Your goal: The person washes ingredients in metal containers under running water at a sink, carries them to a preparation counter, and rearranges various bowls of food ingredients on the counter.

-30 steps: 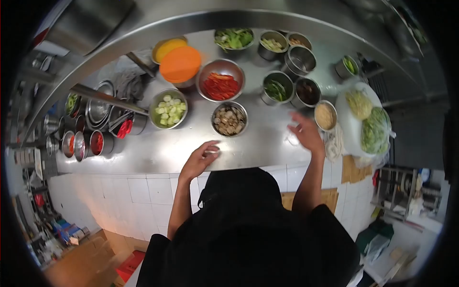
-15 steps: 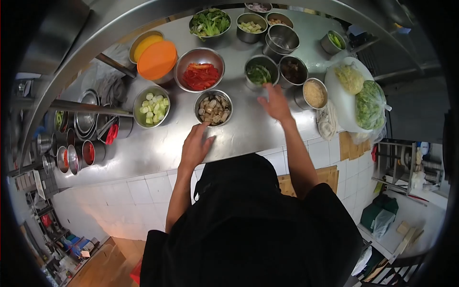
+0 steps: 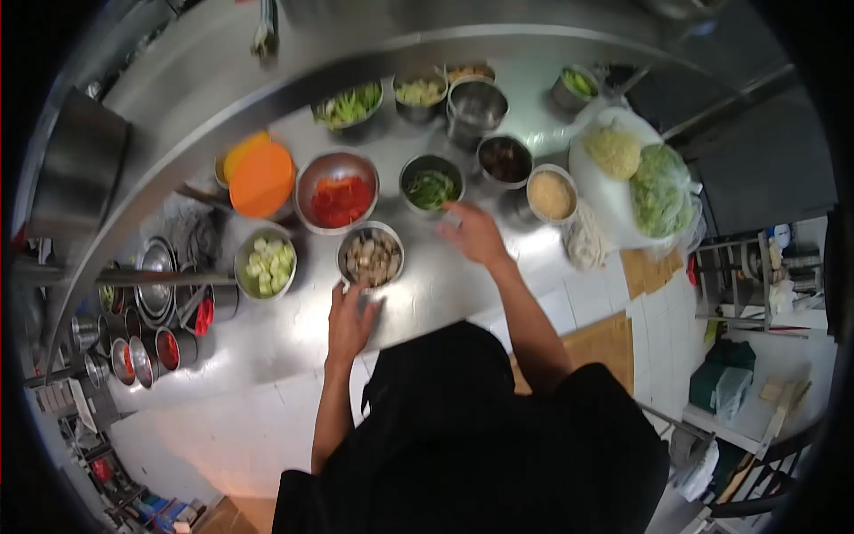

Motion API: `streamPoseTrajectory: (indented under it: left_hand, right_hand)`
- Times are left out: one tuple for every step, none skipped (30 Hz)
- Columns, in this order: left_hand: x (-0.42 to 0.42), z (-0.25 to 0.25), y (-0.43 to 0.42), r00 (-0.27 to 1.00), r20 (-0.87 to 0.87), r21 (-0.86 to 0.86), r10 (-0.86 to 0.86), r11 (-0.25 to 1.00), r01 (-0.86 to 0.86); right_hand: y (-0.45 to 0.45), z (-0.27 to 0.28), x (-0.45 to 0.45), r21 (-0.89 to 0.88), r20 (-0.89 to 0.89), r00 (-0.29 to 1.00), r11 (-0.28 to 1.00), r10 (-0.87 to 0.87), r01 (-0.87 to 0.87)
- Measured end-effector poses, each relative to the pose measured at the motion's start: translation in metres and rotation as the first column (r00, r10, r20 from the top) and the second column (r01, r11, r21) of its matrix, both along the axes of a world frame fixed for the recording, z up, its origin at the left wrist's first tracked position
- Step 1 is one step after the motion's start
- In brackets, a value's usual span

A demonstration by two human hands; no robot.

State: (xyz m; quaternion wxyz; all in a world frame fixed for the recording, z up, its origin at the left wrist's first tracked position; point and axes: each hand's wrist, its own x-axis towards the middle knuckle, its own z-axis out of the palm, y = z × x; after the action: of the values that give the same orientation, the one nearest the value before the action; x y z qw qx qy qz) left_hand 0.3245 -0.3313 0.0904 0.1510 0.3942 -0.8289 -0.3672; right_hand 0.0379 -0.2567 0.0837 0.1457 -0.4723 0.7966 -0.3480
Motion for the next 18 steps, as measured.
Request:
streamPoseTrajectory:
  left_hand:
    - [0.002,0.004,-0.003,1.000,0.027,0.001,-0.014,1.000,0.014]
    - [0.003,0.003,-0.005,0.999,0.011,-0.038,-0.033,0.999,0.033]
    - [0.004,0.002,-0.007,0.999,0.002,-0.070,-0.041,0.997,0.041]
    - [0.002,0.002,-0.010,0.999,-0.019,-0.081,-0.046,0.996,0.044]
    - [0.005,0.003,-0.010,0.998,-0.030,-0.087,-0.048,0.995,0.045]
    - [0.002,0.003,-0.010,0.998,-0.051,-0.082,-0.031,0.996,0.027]
    - [0.001,0.005,-0.011,0.999,-0.026,-0.070,-0.032,0.997,0.031]
    - [0.002,0.007,-0.012,0.998,-0.023,-0.019,-0.063,0.998,0.062]
    - [0.003,0.010,-0.013,0.995,-0.020,0.033,-0.095,0.995,0.095]
    - [0.001,0.020,-0.012,0.993,-0.033,0.073,-0.113,0.991,0.115]
    - [0.004,0.010,-0.011,0.981,-0.088,0.017,-0.173,0.984,0.175]
    - [0.002,0.019,-0.009,0.975,-0.021,0.019,-0.220,0.975,0.220]
    - [0.001,0.027,-0.007,0.963,0.045,0.027,-0.267,0.964,0.266]
    - [0.001,0.026,-0.008,0.927,0.164,-0.009,-0.337,0.939,0.343]
    - [0.000,0.030,-0.010,0.901,0.185,-0.048,-0.392,0.912,0.406]
    - [-0.003,0.042,-0.011,0.880,0.270,-0.023,-0.391,0.911,0.412]
    - [-0.008,0.056,-0.014,0.850,0.353,0.004,-0.390,0.909,0.416]
    - [-0.014,0.065,-0.018,0.852,0.355,0.001,-0.384,0.912,0.410]
  right_hand:
    - [-0.005,0.009,-0.001,-0.061,0.097,0.995,0.998,0.021,-0.015]
    - [-0.003,0.016,-0.006,0.036,0.097,0.994,0.998,-0.046,0.043]
    - [0.000,0.017,-0.014,0.020,0.082,0.996,0.999,-0.031,0.030]
    - [0.001,0.012,-0.023,0.128,0.070,0.980,0.976,-0.186,0.176]
    - [0.002,0.005,-0.030,0.239,0.049,0.942,0.919,-0.333,0.313]
    - [0.000,-0.002,-0.035,0.271,0.005,0.940,0.905,-0.341,0.327]
    - [-0.006,-0.003,-0.037,0.297,-0.036,0.936,0.891,-0.350,0.344]
    - [-0.011,-0.005,-0.034,0.227,-0.119,0.927,0.899,-0.357,0.375]
    - [-0.013,-0.008,-0.034,0.221,-0.106,0.934,0.907,-0.343,0.358]
    - [-0.013,-0.012,-0.037,0.217,-0.131,0.935,0.911,-0.329,0.351]
    - [-0.014,-0.015,-0.039,0.208,-0.160,0.934,0.914,-0.318,0.347]
    - [-0.011,-0.010,-0.035,0.230,-0.150,0.947,0.921,-0.286,0.315]
    - [-0.005,-0.008,-0.029,0.256,-0.117,0.964,0.931,-0.238,0.261]
    - [0.001,-0.007,-0.022,0.279,-0.086,0.978,0.938,-0.190,0.206]
    - [0.009,-0.009,-0.012,0.244,-0.074,0.984,0.954,-0.159,0.173]
    - [0.016,-0.011,-0.001,0.211,-0.064,0.990,0.968,-0.128,0.138]
    - [0.023,-0.012,0.009,0.205,-0.063,0.991,0.970,-0.120,0.130]
    - [0.030,-0.010,0.019,0.189,0.016,0.997,0.979,-0.076,0.072]
